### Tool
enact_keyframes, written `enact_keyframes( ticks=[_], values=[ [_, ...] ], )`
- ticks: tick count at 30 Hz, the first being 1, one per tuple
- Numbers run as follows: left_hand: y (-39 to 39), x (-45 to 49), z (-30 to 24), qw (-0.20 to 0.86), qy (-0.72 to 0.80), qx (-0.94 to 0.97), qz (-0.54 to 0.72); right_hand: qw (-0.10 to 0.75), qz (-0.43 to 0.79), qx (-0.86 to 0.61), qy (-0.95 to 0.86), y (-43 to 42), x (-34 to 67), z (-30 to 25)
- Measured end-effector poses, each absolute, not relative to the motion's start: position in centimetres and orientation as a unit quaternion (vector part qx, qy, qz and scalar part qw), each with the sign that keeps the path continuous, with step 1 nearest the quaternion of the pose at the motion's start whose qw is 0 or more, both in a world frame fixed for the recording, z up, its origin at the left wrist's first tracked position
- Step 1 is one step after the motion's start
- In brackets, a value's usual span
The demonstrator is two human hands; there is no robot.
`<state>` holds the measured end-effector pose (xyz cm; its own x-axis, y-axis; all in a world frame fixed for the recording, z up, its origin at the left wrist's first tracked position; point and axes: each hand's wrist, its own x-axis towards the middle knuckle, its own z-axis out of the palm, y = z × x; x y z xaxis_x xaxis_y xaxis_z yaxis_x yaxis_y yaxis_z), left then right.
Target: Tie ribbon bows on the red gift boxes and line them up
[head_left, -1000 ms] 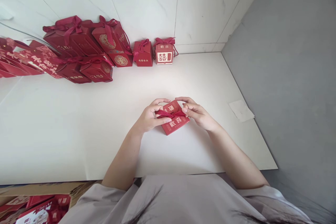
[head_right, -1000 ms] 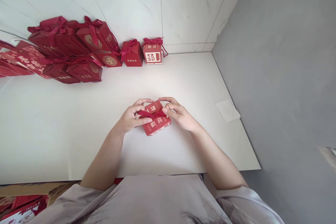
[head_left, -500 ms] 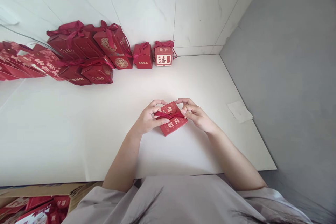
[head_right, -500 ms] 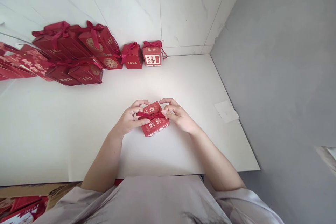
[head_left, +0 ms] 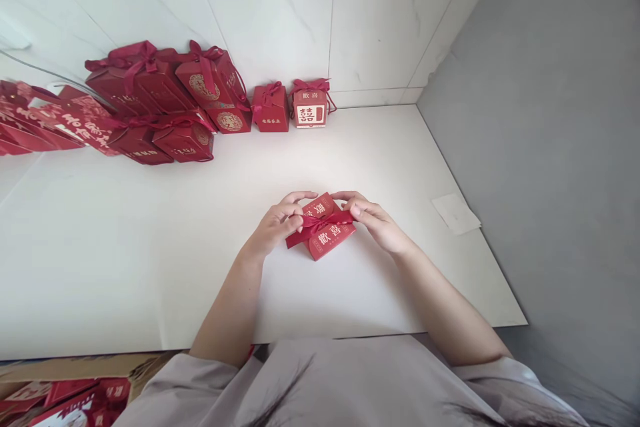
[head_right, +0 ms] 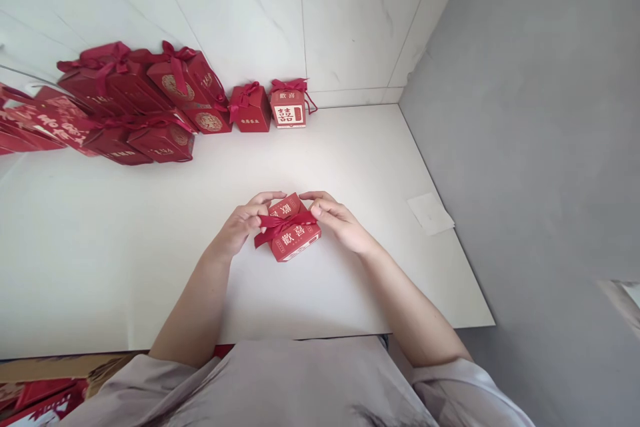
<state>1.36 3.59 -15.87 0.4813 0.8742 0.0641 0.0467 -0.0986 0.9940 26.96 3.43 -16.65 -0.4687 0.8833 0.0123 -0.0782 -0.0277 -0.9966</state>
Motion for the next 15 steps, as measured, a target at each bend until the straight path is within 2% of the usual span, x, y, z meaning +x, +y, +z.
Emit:
enact_keyframes(
  ticks=[6, 10, 15],
  values=[
    [3.1, 1.0, -15.2, 0.542, 0.400, 0.626, 0.394, 0.422, 0.629, -0.374, -0.535, 3.4, 27.7, -16.9],
    [1.4, 1.6, -13.6, 0.447, 0.460, 0.688, 0.339, 0.419, 0.599, -0.401, -0.552, 3.8, 28.3, -17.4],
    [-0.9, 2.6, -11.7, 0.329, 0.531, 0.740, 0.249, 0.404, 0.617, -0.369, -0.566, 3.6, 28.5, -17.5]
  ],
)
